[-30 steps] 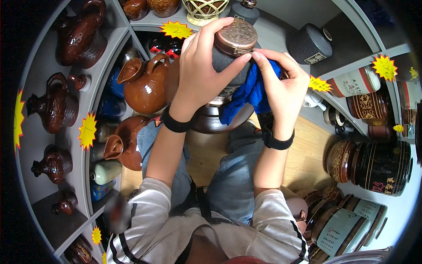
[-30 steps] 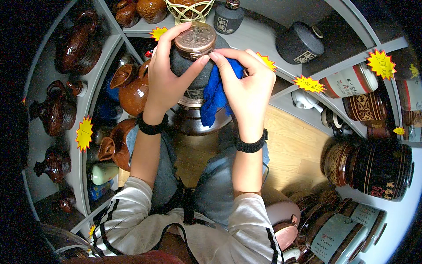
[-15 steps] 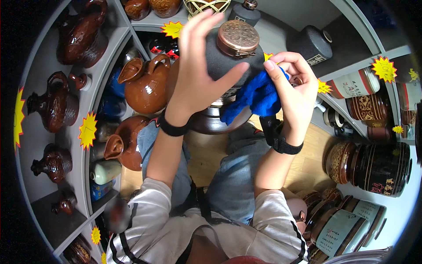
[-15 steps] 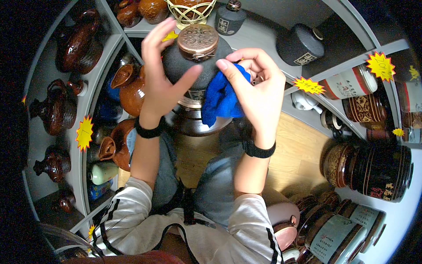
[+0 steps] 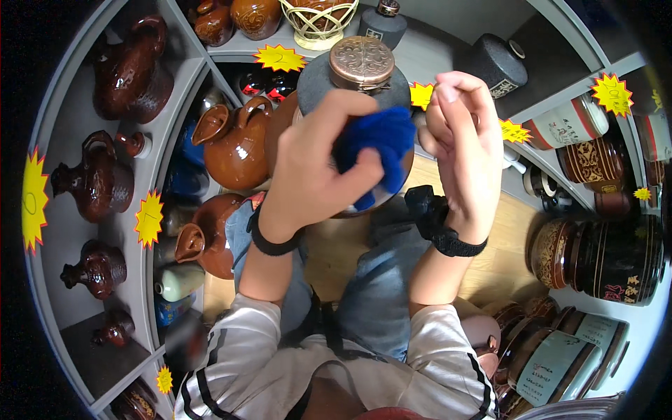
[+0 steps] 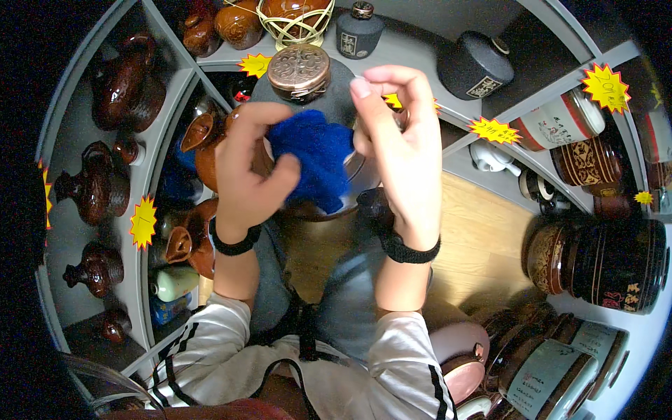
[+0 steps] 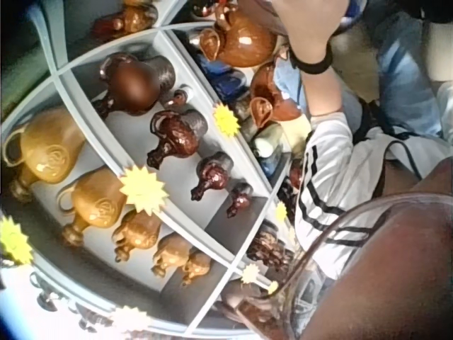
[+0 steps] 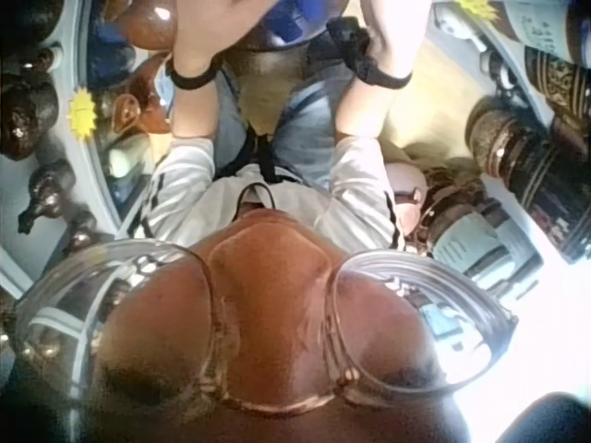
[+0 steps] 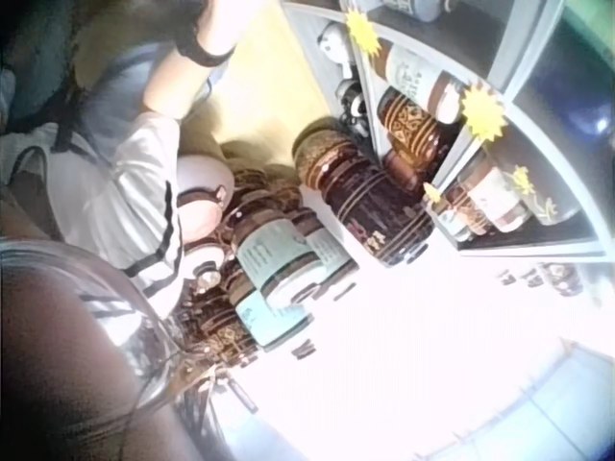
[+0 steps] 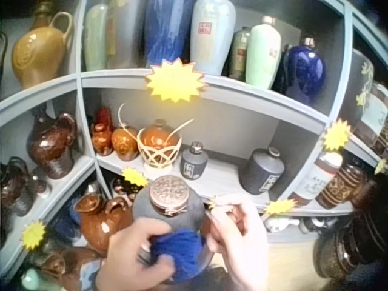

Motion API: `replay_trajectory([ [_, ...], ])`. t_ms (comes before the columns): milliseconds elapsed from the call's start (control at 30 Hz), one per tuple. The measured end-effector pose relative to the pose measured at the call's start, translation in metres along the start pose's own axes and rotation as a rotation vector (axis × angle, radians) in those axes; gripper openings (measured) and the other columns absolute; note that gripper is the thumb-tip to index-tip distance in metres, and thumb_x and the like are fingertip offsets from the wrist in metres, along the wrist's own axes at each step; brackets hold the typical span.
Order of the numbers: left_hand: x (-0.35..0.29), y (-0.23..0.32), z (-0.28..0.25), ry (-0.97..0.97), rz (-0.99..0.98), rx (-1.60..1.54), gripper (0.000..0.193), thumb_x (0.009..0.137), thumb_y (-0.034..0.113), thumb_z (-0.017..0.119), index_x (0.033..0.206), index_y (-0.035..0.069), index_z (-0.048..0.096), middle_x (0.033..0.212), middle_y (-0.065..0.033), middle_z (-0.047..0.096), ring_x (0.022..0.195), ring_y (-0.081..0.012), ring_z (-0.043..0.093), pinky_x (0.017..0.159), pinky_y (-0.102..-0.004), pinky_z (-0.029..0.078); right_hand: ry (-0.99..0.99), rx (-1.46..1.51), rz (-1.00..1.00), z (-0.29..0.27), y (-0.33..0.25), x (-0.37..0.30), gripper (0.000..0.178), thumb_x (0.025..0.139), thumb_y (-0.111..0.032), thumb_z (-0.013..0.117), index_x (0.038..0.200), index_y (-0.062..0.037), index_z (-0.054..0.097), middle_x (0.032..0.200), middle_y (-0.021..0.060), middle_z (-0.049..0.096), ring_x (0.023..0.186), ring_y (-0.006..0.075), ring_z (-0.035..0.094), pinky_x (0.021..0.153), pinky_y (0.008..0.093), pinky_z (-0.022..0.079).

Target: Cleaning and organizing various ceramic jars and pottery on shelves.

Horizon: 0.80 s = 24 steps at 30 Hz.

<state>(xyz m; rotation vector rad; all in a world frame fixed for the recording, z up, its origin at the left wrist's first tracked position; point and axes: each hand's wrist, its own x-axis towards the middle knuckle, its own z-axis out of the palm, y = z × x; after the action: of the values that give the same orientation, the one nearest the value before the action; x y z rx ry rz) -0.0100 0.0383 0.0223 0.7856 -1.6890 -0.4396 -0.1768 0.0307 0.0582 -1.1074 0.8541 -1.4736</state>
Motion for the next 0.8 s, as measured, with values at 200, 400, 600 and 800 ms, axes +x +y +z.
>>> replay_trajectory([
  [200, 0.006, 0.000, -0.009, 0.233, -0.285, -0.472, 0.029, 0.074, -0.006, 0.039, 0.101, -0.002, 0.050, 0.087, -0.0044, 0.058, 0.078, -0.0076, 0.053, 0.073, -0.0197, 0.042, -0.044, 0.131, 0.037, -0.013, 0.009, 0.009, 0.037, 0.086, 0.008, 0.044, 0.121, -0.0002, 0.041, 0.108, 0.0125, 0.054, 0.069, 0.0109, 0.048, 0.062, 0.0226, 0.041],
  [400, 0.005, -0.016, -0.026, 0.122, -0.289, -0.627, 0.027, 0.073, 0.004, 0.036, 0.095, -0.003, 0.050, 0.084, -0.0064, 0.057, 0.076, -0.0096, 0.051, 0.072, -0.0211, 0.041, -0.161, -0.038, -0.149, -0.003, 0.009, 0.009, 0.046, 0.087, 0.009, 0.038, 0.133, 0.0032, 0.032, 0.124, 0.0247, 0.049, 0.103, 0.0282, 0.057, 0.091, 0.0331, 0.046],
  [600, 0.005, 0.006, -0.015, 0.121, -0.332, -0.543, 0.011, 0.085, 0.000, 0.061, 0.090, 0.002, 0.051, 0.078, 0.0014, 0.056, 0.071, -0.0013, 0.051, 0.061, -0.0161, 0.039, -0.246, -0.050, -0.232, 0.011, 0.001, -0.004, 0.050, 0.090, 0.006, 0.044, 0.137, 0.0013, 0.029, 0.127, 0.0291, 0.048, 0.117, 0.0352, 0.052, 0.098, 0.0375, 0.043],
  [800, 0.006, 0.016, -0.009, 0.002, -0.099, -0.190, 0.026, 0.075, 0.009, 0.073, 0.098, 0.003, 0.060, 0.068, 0.0000, 0.060, 0.058, -0.0023, 0.053, 0.053, -0.0174, 0.039, -0.303, -0.229, -0.312, 0.025, 0.000, -0.015, 0.059, 0.084, 0.016, 0.039, 0.139, -0.0016, 0.026, 0.128, 0.0272, 0.049, 0.117, 0.0322, 0.053, 0.095, 0.0359, 0.046],
])
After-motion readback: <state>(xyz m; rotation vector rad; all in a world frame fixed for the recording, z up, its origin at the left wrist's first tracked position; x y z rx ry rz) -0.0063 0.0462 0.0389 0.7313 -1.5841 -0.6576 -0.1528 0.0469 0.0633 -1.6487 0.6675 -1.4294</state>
